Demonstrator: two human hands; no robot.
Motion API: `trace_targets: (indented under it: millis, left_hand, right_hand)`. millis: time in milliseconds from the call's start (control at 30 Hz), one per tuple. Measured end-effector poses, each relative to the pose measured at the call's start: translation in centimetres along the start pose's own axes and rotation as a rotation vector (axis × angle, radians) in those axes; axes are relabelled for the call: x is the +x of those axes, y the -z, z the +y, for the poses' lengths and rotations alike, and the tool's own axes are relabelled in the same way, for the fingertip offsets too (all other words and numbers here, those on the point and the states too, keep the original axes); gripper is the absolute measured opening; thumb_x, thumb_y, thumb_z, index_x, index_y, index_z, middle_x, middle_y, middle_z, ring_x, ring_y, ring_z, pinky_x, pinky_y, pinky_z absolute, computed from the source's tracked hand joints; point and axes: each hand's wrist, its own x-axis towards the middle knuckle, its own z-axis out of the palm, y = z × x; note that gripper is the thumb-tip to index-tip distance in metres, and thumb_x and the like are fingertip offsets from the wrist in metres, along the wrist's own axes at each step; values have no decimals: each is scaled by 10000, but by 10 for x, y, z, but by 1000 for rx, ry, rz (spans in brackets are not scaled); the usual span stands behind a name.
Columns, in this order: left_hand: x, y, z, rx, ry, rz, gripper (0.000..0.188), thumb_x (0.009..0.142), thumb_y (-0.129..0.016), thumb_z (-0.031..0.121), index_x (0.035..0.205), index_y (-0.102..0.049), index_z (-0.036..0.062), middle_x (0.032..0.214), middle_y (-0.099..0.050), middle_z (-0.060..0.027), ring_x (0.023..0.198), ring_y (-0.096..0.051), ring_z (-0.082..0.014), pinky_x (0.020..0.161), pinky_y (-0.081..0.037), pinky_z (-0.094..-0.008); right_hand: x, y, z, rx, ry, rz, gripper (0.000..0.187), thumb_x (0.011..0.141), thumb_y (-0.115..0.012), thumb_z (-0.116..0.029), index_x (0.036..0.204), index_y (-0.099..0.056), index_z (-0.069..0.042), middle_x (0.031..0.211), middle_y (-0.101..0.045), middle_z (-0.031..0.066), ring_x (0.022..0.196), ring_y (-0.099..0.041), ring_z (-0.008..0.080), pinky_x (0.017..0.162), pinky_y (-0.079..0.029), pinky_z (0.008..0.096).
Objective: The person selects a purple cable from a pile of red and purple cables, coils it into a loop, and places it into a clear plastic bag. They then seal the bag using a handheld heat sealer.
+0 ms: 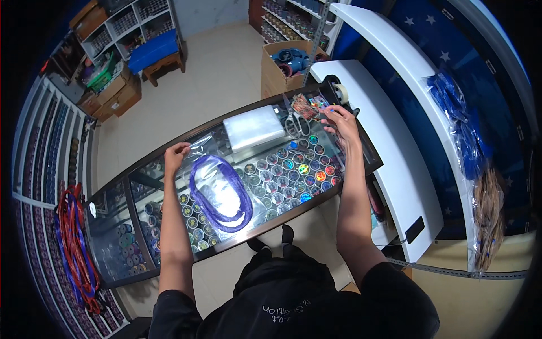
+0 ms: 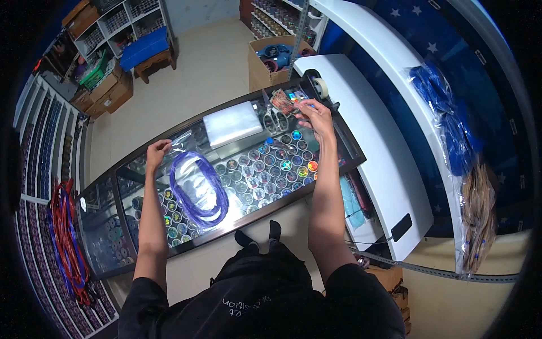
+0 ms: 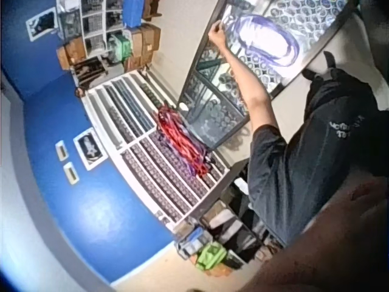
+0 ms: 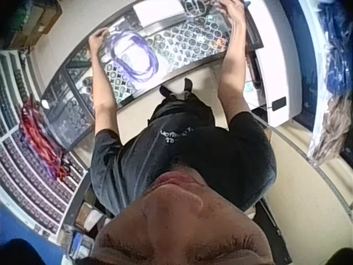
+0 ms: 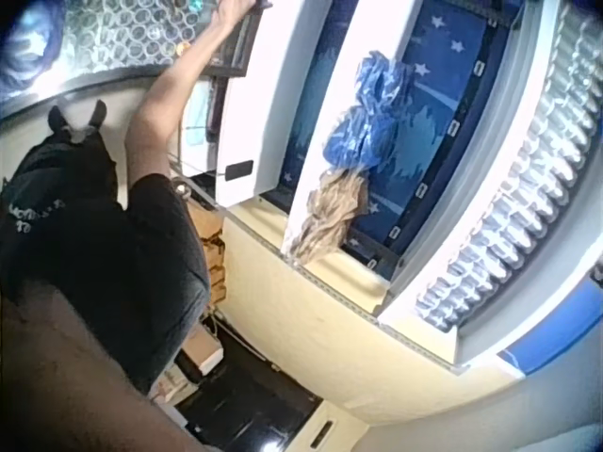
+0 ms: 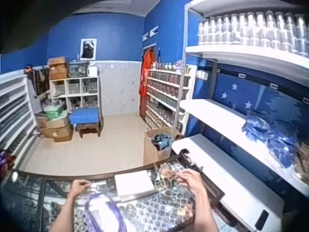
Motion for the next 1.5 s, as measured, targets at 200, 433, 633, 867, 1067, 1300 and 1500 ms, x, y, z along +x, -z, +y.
trace_targets:
  millis: [200, 433, 633, 867, 1067, 1300, 1500]
  left_hand:
    - [-4, 0, 4, -2, -34, 9, 163, 819, -680, 63, 977, -716, 46, 781, -697, -45, 716, -616, -79, 681, -490, -235]
    - [-6, 0, 12, 40, -10, -5, 211, 806, -702, 109, 1015, -720, 85, 806, -715, -67, 731, -646, -106, 682, -499, -261]
    - [-4, 0, 12, 31, -6, 22, 222, 785, -716, 99, 1007, -723, 88, 813, -716, -88, 737, -653, -123, 684, -500, -273]
    - [-11, 0, 22, 51, 20, 46, 248, 765, -726, 56, 1012, -710, 55, 848, -716, -93, 755, -651, -124, 691, -495, -263]
    - [-10, 3, 29, -31, 13, 48, 268, 752, -734, 27, 1017, -697, 45, 877, -712, -79, 798, -646, -110, 728, -501, -259]
    - [-7, 5, 13, -158, 11, 57, 285, 737, -757, 34, 1014, -691, 26, 905, -712, -73, 821, -641, -105, 737, -503, -258]
    - [-6, 6, 7, -154, 27, 71, 291, 725, -773, 52, 1004, -694, 28, 904, -712, -69, 775, -621, -94, 694, -489, -251]
  right_hand:
    - [7, -72, -1, -97, 53, -86, 66, 846, -671, -111, 906, -671, -84, 922, -663, 21, 781, -622, 92, 592, -521, 244]
    - [20, -156, 26, -208, 223, -235, 97, 755, -720, -17, 850, -718, 5, 818, -703, 66, 779, -633, 118, 742, -477, 241]
    - [18, -226, 41, -187, 133, -398, 117, 748, -713, 6, 863, -718, 26, 823, -707, 91, 780, -651, 129, 754, -506, 241]
    - [23, -289, 68, -118, -69, -553, 109, 772, -698, -25, 874, -721, 7, 850, -713, 80, 836, -656, 132, 786, -498, 242]
    - [32, -326, 98, -76, -66, -646, 115, 774, -702, -43, 885, -720, -23, 902, -706, 39, 870, -630, 128, 844, -461, 250]
    - [45, -337, 111, -158, -166, -700, 107, 785, -688, -20, 883, -718, 7, 891, -701, 76, 848, -647, 143, 819, -491, 244]
    - [56, -335, 122, -190, -235, -693, 114, 715, -712, 21, 826, -727, 4, 808, -710, 91, 737, -645, 127, 689, -501, 242]
